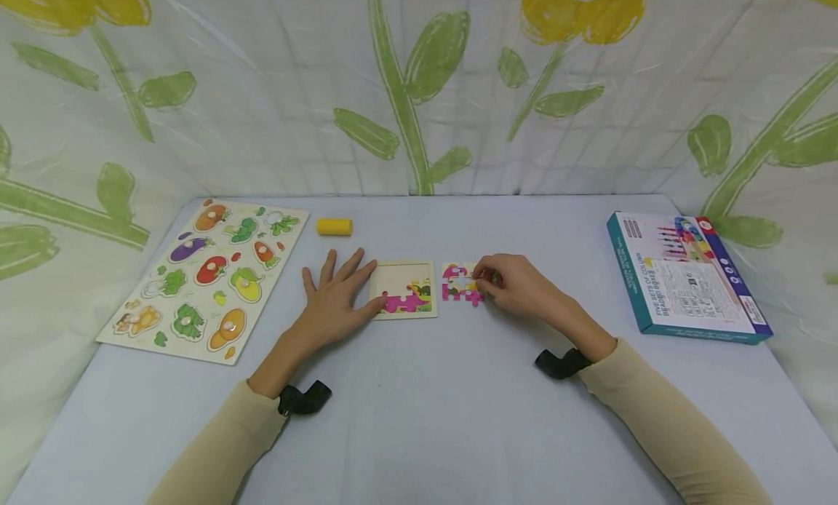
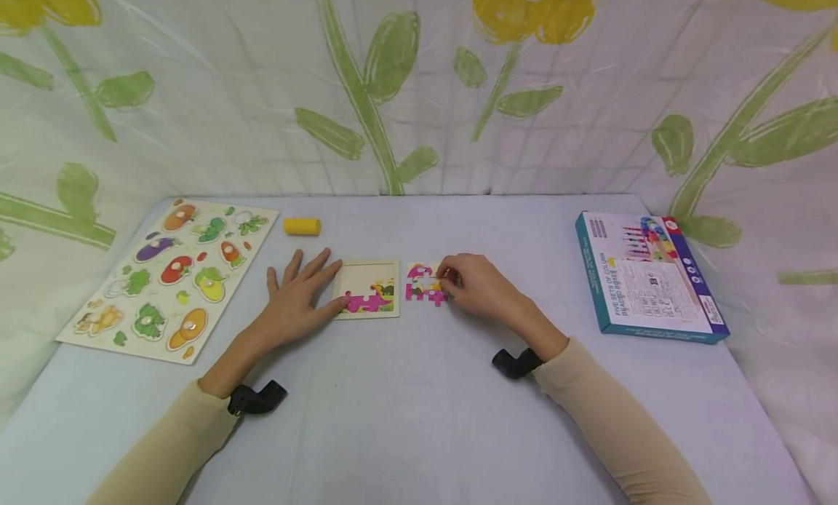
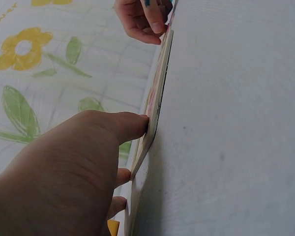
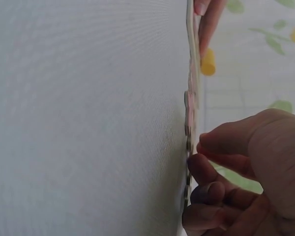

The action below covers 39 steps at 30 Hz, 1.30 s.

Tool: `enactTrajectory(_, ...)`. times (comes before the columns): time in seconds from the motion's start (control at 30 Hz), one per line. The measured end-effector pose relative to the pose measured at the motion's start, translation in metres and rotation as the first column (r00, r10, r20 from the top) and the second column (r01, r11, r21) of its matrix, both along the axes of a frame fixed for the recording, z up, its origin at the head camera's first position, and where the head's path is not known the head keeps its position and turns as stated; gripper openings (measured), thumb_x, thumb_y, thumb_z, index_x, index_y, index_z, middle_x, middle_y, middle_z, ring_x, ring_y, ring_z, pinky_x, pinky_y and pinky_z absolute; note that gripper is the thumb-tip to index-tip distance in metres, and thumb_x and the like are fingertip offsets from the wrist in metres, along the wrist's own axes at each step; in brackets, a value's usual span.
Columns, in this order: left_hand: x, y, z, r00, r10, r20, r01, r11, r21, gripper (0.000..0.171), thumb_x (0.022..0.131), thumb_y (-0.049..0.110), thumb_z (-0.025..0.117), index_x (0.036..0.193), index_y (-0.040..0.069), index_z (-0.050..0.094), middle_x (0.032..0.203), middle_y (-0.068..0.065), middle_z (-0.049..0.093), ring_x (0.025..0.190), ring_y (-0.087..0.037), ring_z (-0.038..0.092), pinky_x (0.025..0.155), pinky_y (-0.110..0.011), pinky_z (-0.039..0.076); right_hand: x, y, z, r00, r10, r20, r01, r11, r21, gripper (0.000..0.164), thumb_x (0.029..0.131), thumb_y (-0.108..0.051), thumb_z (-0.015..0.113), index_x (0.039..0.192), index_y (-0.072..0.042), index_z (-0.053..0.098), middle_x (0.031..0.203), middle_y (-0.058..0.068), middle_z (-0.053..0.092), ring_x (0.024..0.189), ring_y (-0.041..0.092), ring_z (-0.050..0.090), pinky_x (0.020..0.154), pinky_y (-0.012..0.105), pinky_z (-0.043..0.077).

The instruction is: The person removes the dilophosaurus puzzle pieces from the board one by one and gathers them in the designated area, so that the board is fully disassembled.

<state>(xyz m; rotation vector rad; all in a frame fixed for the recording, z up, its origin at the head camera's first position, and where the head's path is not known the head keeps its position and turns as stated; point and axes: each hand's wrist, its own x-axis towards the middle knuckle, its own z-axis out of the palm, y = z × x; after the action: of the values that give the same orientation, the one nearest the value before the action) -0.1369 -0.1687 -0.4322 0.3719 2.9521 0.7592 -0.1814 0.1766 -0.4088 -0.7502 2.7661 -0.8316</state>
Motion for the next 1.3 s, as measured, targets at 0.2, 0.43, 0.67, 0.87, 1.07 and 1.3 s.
enactTrajectory(0.2,0.0,0.0,0.0,1.0,-0.003,-0.004,0.003,1.0,0.0,0.078,0.098,0.056,0.063,0.163,0.018,0.043,0.178,-0.01,0.024,0.166,-0.049,-0.004,0.118,-0.084,-0.016,-0.001,-0.001,0.001,1.0,0.009,-0.021,-0.009,1.0,-0.005,0.011,0.1,-0.015,0.071,0.109,-0.01,0.075,0.09,0.0,0.071,0.075,0.015,0.057,0.069,0.029,0.05)
enactTrajectory(0.43,0.0,-0.001,0.0,1.0,0.0,-0.005,0.0,1.0,0.002,0.078,0.098,0.055,0.064,0.163,0.018,0.044,0.178,-0.011,0.024,0.166,-0.05,-0.004,0.118,-0.084,-0.015,-0.002,-0.016,0.005,0.997,0.066,-0.047,-0.067,0.997,-0.032,0.012,0.1,-0.012,0.071,0.11,-0.008,0.075,0.092,0.002,0.073,0.073,0.013,0.057,0.068,0.027,0.05)
enactTrajectory(0.67,0.0,-0.001,0.0,1.0,-0.001,-0.006,0.001,1.0,0.004,0.078,0.098,0.056,0.064,0.163,0.018,0.044,0.178,-0.011,0.024,0.166,-0.049,-0.004,0.118,-0.084,-0.015,-0.002,-0.041,0.007,0.989,0.143,-0.03,-0.144,0.989,-0.045,0.015,0.1,-0.014,0.071,0.114,-0.009,0.076,0.091,0.001,0.071,0.069,0.011,0.055,0.065,0.025,0.048)
enactTrajectory(0.87,-0.001,-0.001,0.0,1.0,-0.004,-0.004,0.004,1.0,-0.003,0.078,0.098,0.056,0.063,0.164,0.018,0.042,0.178,-0.01,0.023,0.166,-0.049,-0.005,0.118,-0.083,-0.015,-0.006,-0.057,0.007,0.983,0.179,-0.044,-0.179,0.984,0.003,0.019,0.101,-0.017,0.071,0.118,-0.01,0.075,0.095,0.0,0.071,0.079,0.013,0.059,0.074,0.028,0.051)
enactTrajectory(1.07,-0.001,0.001,0.001,1.0,-0.001,0.006,0.001,1.0,-0.006,0.079,0.098,0.056,0.064,0.164,0.018,0.043,0.179,-0.011,0.022,0.166,-0.049,-0.005,0.119,-0.083,-0.015,-0.01,-0.067,0.007,0.978,0.204,-0.045,-0.202,0.978,0.054,0.024,0.101,-0.02,0.072,0.12,-0.007,0.076,0.097,0.003,0.07,0.086,0.015,0.063,0.079,0.032,0.054)
enactTrajectory(1.3,-0.001,0.0,0.0,1.0,-0.002,0.0,0.002,1.0,-0.011,0.079,0.098,0.057,0.063,0.164,0.018,0.043,0.179,-0.011,0.023,0.166,-0.049,-0.005,0.119,-0.083,-0.015,-0.01,-0.072,0.008,0.982,0.19,-0.013,-0.188,0.977,0.098,0.028,0.1,-0.026,0.075,0.12,-0.008,0.078,0.097,0.004,0.069,0.085,0.014,0.061,0.078,0.031,0.054)
